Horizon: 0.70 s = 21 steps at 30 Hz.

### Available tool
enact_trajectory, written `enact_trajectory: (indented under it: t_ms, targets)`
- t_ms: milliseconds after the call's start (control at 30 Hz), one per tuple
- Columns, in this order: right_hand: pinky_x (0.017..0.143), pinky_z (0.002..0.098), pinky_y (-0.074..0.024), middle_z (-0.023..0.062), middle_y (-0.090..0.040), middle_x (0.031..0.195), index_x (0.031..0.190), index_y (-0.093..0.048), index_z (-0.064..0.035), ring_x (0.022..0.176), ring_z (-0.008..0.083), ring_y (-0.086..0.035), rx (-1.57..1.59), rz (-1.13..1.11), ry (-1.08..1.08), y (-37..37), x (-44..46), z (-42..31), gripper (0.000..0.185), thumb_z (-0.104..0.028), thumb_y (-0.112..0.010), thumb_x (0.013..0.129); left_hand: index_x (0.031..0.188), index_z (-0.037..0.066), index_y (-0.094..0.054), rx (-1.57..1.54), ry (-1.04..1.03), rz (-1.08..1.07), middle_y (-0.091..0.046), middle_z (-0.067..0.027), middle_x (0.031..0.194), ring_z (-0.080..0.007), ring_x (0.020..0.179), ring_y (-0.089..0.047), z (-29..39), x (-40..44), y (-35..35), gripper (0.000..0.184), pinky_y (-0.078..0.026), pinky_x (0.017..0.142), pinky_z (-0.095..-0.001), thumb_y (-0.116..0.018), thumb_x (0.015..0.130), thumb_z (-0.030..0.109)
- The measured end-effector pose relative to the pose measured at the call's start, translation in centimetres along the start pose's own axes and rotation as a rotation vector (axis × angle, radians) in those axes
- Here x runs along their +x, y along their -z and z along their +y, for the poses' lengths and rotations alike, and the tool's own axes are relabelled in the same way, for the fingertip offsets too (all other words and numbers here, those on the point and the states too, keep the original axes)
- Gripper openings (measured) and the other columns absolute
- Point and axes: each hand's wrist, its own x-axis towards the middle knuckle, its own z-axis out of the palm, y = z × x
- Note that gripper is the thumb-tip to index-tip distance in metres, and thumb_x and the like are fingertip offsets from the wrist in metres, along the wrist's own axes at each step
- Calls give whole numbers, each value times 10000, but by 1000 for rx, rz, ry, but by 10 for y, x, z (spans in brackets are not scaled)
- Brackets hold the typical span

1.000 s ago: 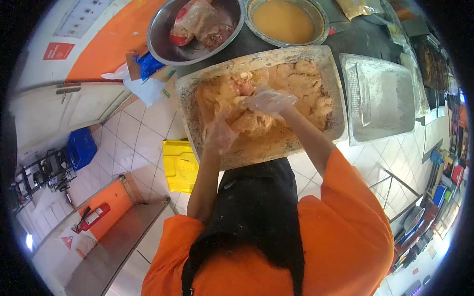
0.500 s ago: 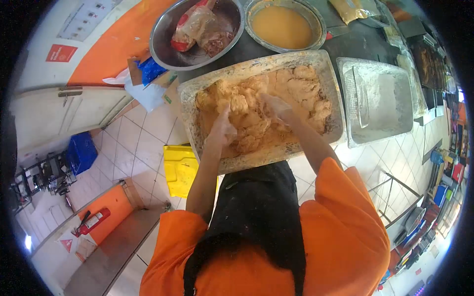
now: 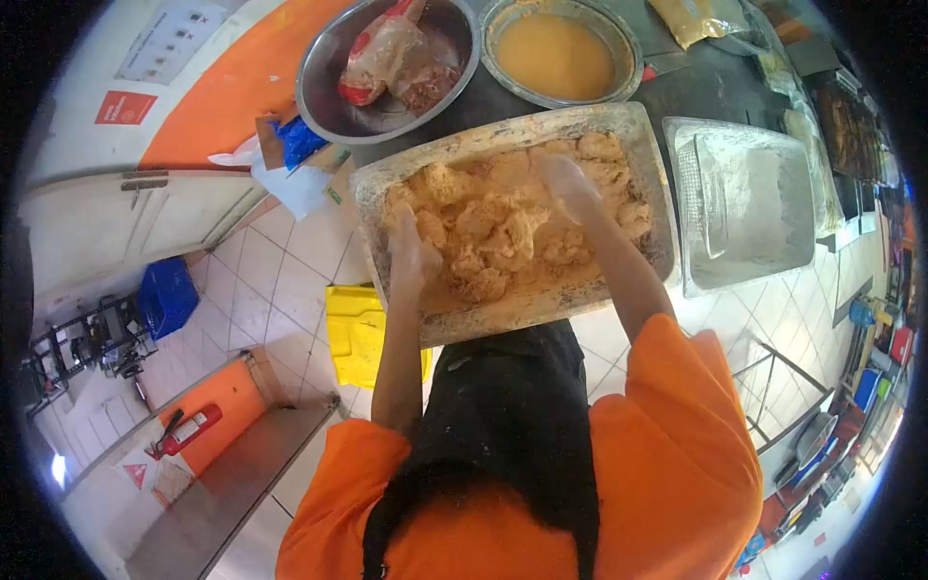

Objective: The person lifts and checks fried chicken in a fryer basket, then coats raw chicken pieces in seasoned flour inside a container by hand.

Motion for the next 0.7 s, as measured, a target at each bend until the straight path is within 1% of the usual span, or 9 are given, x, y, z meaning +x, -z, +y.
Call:
enact_trajectory:
  t_ms: [33, 100, 200, 267, 333, 433, 533, 600, 700]
  targets:
    - [867, 365, -498, 90, -625, 1240, 1284, -599, -63, 1104, 242, -576, -69, -97, 140, -8, 37, 12, 390, -293, -564, 971, 1465, -69, -305, -269, 162, -15, -409, -197, 1468, -326, 1276, -459, 14, 11, -7, 813, -357, 1064, -402, -481, 962, 545]
    - [878, 395, -501, 95, -597, 1292, 1282, -596, -73, 1177, 252, -551, -90, -182, 268, -19, 62, 17, 404, -342, -521, 989, 1492, 25, -314, -462, 271, -27, -394, -185, 1482, -296, 1330, -409, 33, 25, -15, 771, -302, 1108, -405, -524, 948, 530]
    - [955, 444, -466, 93, -494, 1424, 1328, -572, -136, 1296, 253, -464, 53, -243, 469, -45, 82, 37, 436, -401, -514, 986, 1515, 74, -289, -508, 121, -32, -387, -148, 1490, -268, 1312, -413, 12, 54, -14, 767, -333, 1076, -394, -532, 945, 526]
    - [1036, 457, -402, 86, -432, 1490, 1379, -531, -162, 1358, 253, -401, 235, -335, 402, -60, 99, 49, 510, -449, -549, 958, 1518, 99, -285, -541, -2, -77, -386, -124, 1492, -253, 1298, -417, -16, 80, -19, 761, -363, 1048, -387, -536, 942, 529]
    - [1137, 453, -308, 75, -382, 1541, 1447, -464, -166, 1421, 258, -334, 237, -502, 90, -62, 58, -8, 657, -514, -611, 910, 1515, 146, -306, -656, -41, -163, -382, -107, 1495, -239, 1315, -395, -31, 97, -27, 742, -364, 1046, -384, -556, 931, 530]
    - [1163, 478, -239, 56, -297, 1588, 1454, -461, -188, 1476, 234, -215, 237, -686, 20, -79, 72, -25, 694, -576, -605, 897, 1497, 160, -328, -514, 195, -119, -398, -94, 1478, -227, 1301, -396, 16, 56, -25, 701, -364, 1046, -386, -564, 939, 513]
    - [1118, 443, -343, 85, -471, 1471, 1416, -501, -148, 1313, 257, -462, 406, -727, 60, -97, 87, -18, 539, -314, -648, 926, 1479, 107, -337, -662, 178, -101, -407, -124, 1473, -250, 1288, -422, 53, 13, -20, 703, -359, 1055, -394, -557, 947, 509]
    - [1093, 424, -373, 84, -488, 1457, 1407, -505, -119, 1271, 249, -502, -182, -685, 495, -73, 60, -20, 537, -297, -650, 922, 1441, 71, -380, -243, -47, -102, -453, -153, 1420, -259, 1266, -454, 34, 0, -5, 695, -373, 1042, -385, -530, 949, 537]
    - [1066, 411, -407, 78, -504, 1444, 1405, -506, -116, 1232, 251, -540, -283, -764, 870, -40, 56, 13, 528, -230, -652, 910, 1385, 15, -444, 390, -391, -104, -523, -197, 1342, -273, 1233, -502, 7, -13, 31, 711, -394, 1023, -372, -488, 953, 579]
